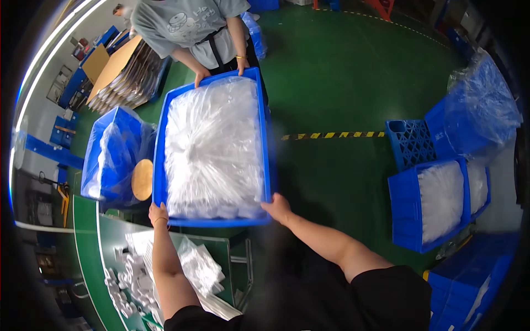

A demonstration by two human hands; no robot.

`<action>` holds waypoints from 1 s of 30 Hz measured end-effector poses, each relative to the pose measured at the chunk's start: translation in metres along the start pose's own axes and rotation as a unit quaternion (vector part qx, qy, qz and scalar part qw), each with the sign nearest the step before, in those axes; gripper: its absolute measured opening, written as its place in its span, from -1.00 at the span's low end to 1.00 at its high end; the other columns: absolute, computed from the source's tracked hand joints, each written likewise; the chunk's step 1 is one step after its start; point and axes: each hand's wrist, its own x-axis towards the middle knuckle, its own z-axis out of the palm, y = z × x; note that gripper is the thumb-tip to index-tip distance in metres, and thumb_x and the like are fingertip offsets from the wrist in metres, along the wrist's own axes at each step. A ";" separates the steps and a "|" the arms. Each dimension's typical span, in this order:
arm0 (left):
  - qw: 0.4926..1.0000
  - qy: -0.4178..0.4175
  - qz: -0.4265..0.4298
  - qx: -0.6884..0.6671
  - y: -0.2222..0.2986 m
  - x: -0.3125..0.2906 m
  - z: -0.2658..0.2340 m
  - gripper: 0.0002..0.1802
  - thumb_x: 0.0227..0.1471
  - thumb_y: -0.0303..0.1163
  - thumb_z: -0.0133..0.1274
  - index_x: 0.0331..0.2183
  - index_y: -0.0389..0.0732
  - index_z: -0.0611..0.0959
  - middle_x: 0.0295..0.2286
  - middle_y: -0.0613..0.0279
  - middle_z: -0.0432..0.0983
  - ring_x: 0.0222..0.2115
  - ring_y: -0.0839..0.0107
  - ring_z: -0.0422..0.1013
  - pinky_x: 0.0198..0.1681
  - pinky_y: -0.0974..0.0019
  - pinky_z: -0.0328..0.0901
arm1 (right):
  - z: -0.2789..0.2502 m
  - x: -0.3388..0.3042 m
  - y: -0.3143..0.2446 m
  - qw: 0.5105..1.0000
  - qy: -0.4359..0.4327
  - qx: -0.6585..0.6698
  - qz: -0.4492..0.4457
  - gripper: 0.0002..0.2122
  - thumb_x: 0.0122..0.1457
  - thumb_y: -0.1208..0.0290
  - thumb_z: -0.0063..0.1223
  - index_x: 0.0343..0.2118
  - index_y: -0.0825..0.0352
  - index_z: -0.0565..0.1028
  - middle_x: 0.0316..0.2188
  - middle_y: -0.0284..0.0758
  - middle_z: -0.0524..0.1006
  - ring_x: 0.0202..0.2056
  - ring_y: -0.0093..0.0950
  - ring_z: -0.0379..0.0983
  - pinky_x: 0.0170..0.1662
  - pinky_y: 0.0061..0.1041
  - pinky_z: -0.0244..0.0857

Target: Assembling electronic device housings by inserting internal components and securing them with screws using an electric screwdriver.

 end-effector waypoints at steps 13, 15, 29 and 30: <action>0.999 -0.047 -0.013 0.004 -0.056 0.088 0.049 -0.50 -0.21 -0.16 0.32 -0.29 -0.28 0.52 -0.33 -0.12 0.57 -0.25 -0.10 0.49 -0.18 0.01 0.36 | -0.016 -0.006 -0.040 0.982 0.014 0.037 0.184 -0.76 -0.24 0.37 0.23 -0.63 0.42 0.41 -0.65 -0.16 0.49 -0.57 -0.41 0.46 -0.48 -0.41 0.33; 0.998 -0.067 -0.008 0.002 -0.067 0.085 0.043 -0.48 -0.24 -0.13 0.33 -0.30 -0.28 0.54 -0.33 -0.14 0.57 -0.25 -0.11 0.49 -0.18 0.02 0.36 | -0.020 -0.007 -0.045 0.983 -0.003 0.009 0.186 -0.75 -0.26 0.35 0.22 -0.60 0.43 0.45 -0.63 -0.12 0.52 -0.54 -0.32 0.50 -0.44 -0.37 0.36; 0.962 -0.084 0.160 -0.205 -0.052 0.040 -0.012 -0.57 -0.27 -0.24 0.35 -0.61 -0.34 0.47 -0.69 0.16 0.41 -0.66 0.35 0.31 -0.52 0.21 0.28 | -0.123 0.008 -0.115 0.991 0.094 -0.083 0.050 -0.75 -0.28 0.35 0.19 -0.52 0.37 0.48 -0.54 -0.13 0.54 -0.43 -0.16 0.51 -0.35 -0.27 0.37; 0.954 -0.103 0.160 -0.231 -0.050 0.041 -0.006 -0.57 -0.27 -0.25 0.36 -0.61 -0.34 0.46 -0.69 0.19 0.39 -0.65 0.39 0.29 -0.54 0.23 0.26 | -0.123 0.004 -0.118 0.988 0.102 -0.099 0.052 -0.76 -0.28 0.36 0.18 -0.51 0.37 0.48 -0.53 -0.14 0.54 -0.42 -0.16 0.51 -0.34 -0.27 0.37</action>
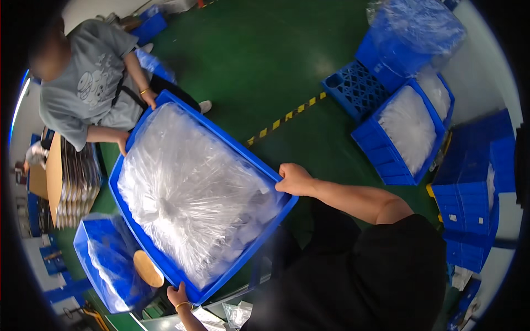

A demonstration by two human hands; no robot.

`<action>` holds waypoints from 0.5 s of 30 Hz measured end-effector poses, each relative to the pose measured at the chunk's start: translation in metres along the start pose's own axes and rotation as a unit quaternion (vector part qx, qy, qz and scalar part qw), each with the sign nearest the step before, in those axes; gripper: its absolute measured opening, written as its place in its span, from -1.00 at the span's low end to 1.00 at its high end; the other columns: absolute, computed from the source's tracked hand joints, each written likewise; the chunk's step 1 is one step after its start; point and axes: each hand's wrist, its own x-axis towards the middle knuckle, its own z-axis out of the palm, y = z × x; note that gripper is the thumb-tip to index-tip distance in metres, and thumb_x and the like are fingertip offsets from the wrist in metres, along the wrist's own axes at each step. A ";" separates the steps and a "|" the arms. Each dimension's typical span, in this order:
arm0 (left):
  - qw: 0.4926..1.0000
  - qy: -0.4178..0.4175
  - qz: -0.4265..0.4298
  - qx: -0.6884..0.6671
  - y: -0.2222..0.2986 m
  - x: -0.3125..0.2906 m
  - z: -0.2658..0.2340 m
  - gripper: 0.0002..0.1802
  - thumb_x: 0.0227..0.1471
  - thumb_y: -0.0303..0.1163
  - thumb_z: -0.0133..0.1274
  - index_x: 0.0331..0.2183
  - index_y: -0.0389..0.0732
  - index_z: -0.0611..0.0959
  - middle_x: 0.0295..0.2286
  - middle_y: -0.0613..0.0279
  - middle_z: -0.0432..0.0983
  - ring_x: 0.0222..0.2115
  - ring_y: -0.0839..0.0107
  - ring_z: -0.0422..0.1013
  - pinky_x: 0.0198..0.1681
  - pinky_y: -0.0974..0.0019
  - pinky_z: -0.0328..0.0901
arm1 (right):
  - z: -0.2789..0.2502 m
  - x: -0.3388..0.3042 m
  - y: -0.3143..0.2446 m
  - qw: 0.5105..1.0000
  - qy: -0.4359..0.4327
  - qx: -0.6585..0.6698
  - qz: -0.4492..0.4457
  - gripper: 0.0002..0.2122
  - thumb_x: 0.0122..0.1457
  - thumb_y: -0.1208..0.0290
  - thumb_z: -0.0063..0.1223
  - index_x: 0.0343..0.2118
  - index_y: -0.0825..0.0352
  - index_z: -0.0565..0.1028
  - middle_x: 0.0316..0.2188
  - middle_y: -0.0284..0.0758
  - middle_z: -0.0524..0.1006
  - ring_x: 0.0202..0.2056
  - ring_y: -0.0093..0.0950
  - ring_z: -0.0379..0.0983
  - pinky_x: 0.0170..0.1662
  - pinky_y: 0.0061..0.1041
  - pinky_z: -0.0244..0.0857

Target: Assembling electronic device housings by inserting internal components and securing them with screws using an electric screwdriver.

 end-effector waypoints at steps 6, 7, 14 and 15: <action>0.997 -0.004 0.064 -0.046 -0.023 0.018 0.037 -0.57 -0.26 -0.28 0.36 -0.62 -0.34 0.44 -0.67 0.23 0.39 -0.63 0.44 0.27 -0.55 0.28 0.24 | 0.015 -0.015 0.003 0.996 0.080 -0.014 -0.048 -0.77 -0.24 0.38 0.19 -0.52 0.37 0.44 -0.56 -0.16 0.51 -0.46 -0.21 0.48 -0.39 -0.30 0.32; 0.997 -0.007 0.060 -0.038 -0.030 0.023 0.042 -0.59 -0.25 -0.29 0.36 -0.59 -0.36 0.47 -0.65 0.22 0.41 -0.62 0.44 0.29 -0.53 0.28 0.26 | 0.019 -0.016 0.004 0.994 0.092 -0.025 -0.051 -0.78 -0.22 0.37 0.19 -0.51 0.37 0.44 -0.57 -0.16 0.51 -0.45 -0.19 0.49 -0.39 -0.29 0.32; 0.981 -0.082 0.060 -0.164 -0.087 0.066 0.096 -0.59 -0.22 -0.28 0.34 -0.55 -0.43 0.53 -0.61 0.13 0.50 -0.61 0.41 0.34 -0.53 0.25 0.30 | 0.034 -0.033 -0.018 0.977 0.156 -0.125 -0.077 -0.77 -0.19 0.45 0.07 -0.41 0.39 0.57 -0.43 -0.05 0.58 -0.32 -0.08 0.55 -0.24 -0.18 0.41; 0.977 -0.093 0.076 -0.178 -0.102 0.074 0.109 -0.59 -0.22 -0.27 0.33 -0.54 -0.44 0.54 -0.61 0.13 0.50 -0.60 0.40 0.36 -0.53 0.24 0.31 | 0.041 -0.037 -0.026 0.974 0.149 -0.156 -0.061 -0.80 -0.19 0.46 0.04 -0.45 0.39 0.58 -0.42 -0.06 0.59 -0.31 -0.07 0.55 -0.25 -0.17 0.42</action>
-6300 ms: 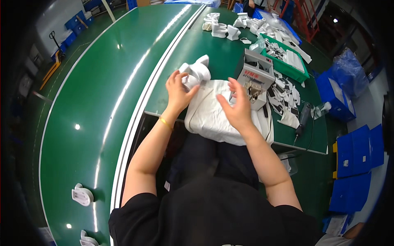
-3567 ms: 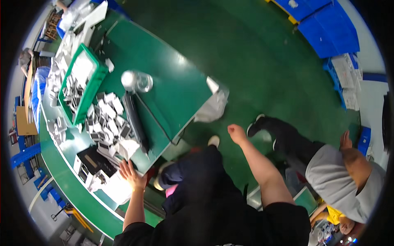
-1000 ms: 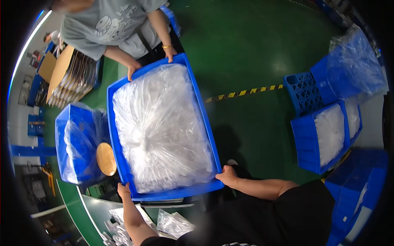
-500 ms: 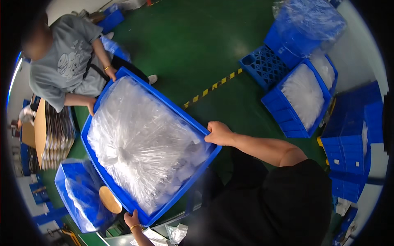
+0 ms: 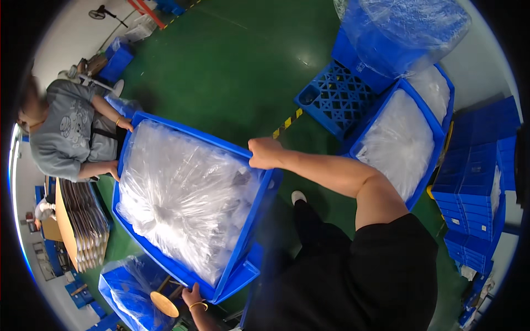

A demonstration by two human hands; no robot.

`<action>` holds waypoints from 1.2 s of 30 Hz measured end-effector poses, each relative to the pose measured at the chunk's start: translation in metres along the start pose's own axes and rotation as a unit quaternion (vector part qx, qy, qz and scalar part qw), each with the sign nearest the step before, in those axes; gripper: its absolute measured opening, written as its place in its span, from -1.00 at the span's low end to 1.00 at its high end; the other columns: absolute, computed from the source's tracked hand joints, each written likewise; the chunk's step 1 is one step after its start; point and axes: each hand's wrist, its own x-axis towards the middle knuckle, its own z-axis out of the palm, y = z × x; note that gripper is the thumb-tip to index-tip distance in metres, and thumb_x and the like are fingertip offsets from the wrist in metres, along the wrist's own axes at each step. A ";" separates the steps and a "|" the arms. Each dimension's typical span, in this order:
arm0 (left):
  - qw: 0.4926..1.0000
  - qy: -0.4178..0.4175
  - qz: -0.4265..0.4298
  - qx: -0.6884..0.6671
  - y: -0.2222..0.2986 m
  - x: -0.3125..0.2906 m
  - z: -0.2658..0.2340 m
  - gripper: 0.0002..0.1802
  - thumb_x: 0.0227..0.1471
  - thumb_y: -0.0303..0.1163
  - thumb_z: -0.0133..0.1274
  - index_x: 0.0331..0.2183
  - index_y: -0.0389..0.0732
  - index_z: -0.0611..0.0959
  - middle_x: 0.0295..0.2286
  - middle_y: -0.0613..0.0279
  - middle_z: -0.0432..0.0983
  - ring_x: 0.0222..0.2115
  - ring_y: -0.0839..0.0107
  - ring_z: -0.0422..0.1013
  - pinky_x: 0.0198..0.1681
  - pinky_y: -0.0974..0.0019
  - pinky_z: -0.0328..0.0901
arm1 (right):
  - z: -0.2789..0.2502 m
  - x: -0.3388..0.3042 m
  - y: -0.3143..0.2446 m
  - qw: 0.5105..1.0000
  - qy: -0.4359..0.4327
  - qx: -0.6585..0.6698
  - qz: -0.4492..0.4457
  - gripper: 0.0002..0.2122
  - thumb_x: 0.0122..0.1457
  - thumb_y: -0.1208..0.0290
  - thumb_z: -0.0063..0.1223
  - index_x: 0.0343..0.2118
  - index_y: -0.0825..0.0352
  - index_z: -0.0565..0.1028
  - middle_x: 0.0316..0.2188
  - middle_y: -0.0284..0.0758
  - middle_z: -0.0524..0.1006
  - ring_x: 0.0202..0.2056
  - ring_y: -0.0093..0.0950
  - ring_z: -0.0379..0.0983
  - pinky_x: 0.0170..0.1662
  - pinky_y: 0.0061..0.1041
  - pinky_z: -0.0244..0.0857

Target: Assembling electronic device housings by inserting internal components and securing them with screws using an electric screwdriver.

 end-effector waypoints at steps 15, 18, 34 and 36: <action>0.938 -0.192 -0.152 -0.247 -0.015 0.019 0.057 -0.68 -0.02 -0.50 0.17 -0.22 -0.37 0.44 -0.35 0.01 0.53 -0.49 0.20 0.52 -0.57 0.13 0.50 | 0.054 0.031 -0.014 0.989 -0.026 -0.118 0.089 -0.75 -0.05 0.37 0.05 -0.27 0.31 0.53 -0.28 -0.13 0.57 -0.18 -0.14 0.51 -0.16 -0.19 0.37; 0.917 -0.206 -0.183 -0.289 -0.012 0.012 0.067 -0.66 0.03 -0.50 0.12 -0.15 -0.33 0.40 -0.31 0.01 0.51 -0.46 0.16 0.54 -0.55 0.05 0.53 | 0.069 0.055 -0.013 0.990 -0.005 -0.108 0.091 -0.77 -0.04 0.34 0.10 -0.30 0.30 0.52 -0.29 -0.14 0.56 -0.18 -0.13 0.49 -0.16 -0.19 0.36; 0.812 -0.293 -0.288 -0.415 0.035 -0.025 0.087 -0.54 0.15 -0.28 0.06 0.06 0.00 0.33 -0.12 0.16 0.46 -0.25 0.16 0.49 -0.33 0.05 0.45 | 0.078 0.141 -0.067 0.967 0.150 -0.198 0.065 -0.77 0.04 0.34 0.14 -0.23 0.25 0.54 -0.17 -0.18 0.54 -0.10 -0.13 0.46 -0.05 -0.24 0.34; 0.806 -0.309 -0.275 -0.423 0.050 -0.026 0.085 -0.54 0.16 -0.31 0.04 0.06 -0.07 0.33 -0.10 0.11 0.44 -0.23 0.14 0.49 -0.29 0.03 0.47 | 0.082 0.119 -0.100 0.979 0.137 -0.142 0.045 -0.72 0.06 0.31 0.09 -0.14 0.22 0.54 -0.12 -0.13 0.53 -0.07 -0.11 0.44 -0.03 -0.22 0.34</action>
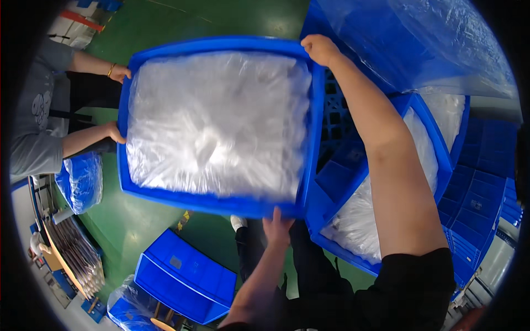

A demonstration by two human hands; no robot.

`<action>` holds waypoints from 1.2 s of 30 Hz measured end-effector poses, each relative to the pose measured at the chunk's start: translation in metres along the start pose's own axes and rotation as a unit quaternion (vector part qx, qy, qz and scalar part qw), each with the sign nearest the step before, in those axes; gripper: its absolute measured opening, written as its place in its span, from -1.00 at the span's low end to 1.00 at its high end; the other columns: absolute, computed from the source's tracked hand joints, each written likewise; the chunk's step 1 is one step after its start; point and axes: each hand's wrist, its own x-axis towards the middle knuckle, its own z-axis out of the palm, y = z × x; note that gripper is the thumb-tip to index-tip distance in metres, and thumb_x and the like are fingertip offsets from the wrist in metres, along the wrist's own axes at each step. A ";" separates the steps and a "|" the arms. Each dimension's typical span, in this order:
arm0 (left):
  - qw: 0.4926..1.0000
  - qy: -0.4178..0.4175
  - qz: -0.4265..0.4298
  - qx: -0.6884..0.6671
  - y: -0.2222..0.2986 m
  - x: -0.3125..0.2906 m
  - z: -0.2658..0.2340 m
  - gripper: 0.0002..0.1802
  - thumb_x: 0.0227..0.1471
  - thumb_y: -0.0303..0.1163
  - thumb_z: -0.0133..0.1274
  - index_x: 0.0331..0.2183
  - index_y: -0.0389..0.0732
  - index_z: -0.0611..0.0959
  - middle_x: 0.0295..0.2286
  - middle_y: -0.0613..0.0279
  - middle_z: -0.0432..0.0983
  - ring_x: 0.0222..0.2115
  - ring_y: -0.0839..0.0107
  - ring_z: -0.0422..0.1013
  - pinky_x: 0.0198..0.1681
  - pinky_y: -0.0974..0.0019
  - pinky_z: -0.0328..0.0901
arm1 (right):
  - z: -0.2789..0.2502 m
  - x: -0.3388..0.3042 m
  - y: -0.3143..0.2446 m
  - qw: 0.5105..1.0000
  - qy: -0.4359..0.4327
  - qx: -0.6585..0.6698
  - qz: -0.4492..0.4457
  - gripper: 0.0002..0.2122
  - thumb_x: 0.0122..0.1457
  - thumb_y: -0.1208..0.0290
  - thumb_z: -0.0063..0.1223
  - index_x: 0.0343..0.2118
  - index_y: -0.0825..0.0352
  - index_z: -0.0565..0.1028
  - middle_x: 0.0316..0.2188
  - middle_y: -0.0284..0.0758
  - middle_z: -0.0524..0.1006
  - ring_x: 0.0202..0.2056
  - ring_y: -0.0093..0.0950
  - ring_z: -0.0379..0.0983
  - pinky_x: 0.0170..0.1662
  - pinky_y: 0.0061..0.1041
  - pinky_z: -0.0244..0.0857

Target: Assembling electronic device housings by inserting internal components and securing them with screws using an electric screwdriver.

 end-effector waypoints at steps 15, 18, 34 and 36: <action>0.984 -0.081 -0.004 -0.157 0.061 -0.006 0.078 -0.65 0.10 -0.30 0.16 -0.18 -0.33 0.46 -0.30 0.05 0.53 -0.48 0.25 0.52 -0.43 0.26 0.49 | 0.102 -0.362 -0.138 0.866 0.007 0.392 0.312 -0.64 0.07 0.11 0.19 -0.34 0.38 0.49 -0.45 -0.12 0.57 -0.40 -0.28 0.56 -0.34 -0.35 0.41; 0.965 -0.234 -0.023 0.114 0.055 -0.045 0.039 -0.75 0.17 -0.32 0.07 -0.23 -0.34 0.54 -0.26 0.08 0.53 -0.24 0.22 0.50 -0.18 0.22 0.44 | 0.101 -0.341 -0.136 0.798 0.004 0.460 0.389 -0.68 0.06 0.17 0.16 -0.46 0.41 0.51 -0.56 -0.15 0.56 -0.47 -0.35 0.57 -0.41 -0.43 0.41; 0.558 -0.354 0.047 0.749 0.246 -0.165 -0.197 -0.29 0.23 0.07 -0.27 0.15 -0.31 0.32 0.10 -0.20 0.28 0.11 -0.06 0.24 0.16 0.12 0.14 | -0.123 -0.400 -0.308 0.954 0.011 0.163 0.250 -0.67 0.18 0.05 0.03 -0.27 0.27 0.43 -0.45 -0.19 0.51 -0.40 -0.18 0.48 -0.33 -0.20 0.34; 0.577 -0.446 0.074 0.680 0.213 -0.123 -0.248 -0.31 0.26 0.04 -0.32 0.18 -0.32 0.28 0.13 -0.21 0.23 0.15 -0.04 0.19 0.20 0.14 0.09 | -0.131 -0.481 -0.380 0.962 -0.014 0.087 0.258 -0.70 0.19 0.06 0.00 -0.29 0.23 0.46 -0.42 -0.18 0.54 -0.42 -0.13 0.47 -0.39 -0.17 0.31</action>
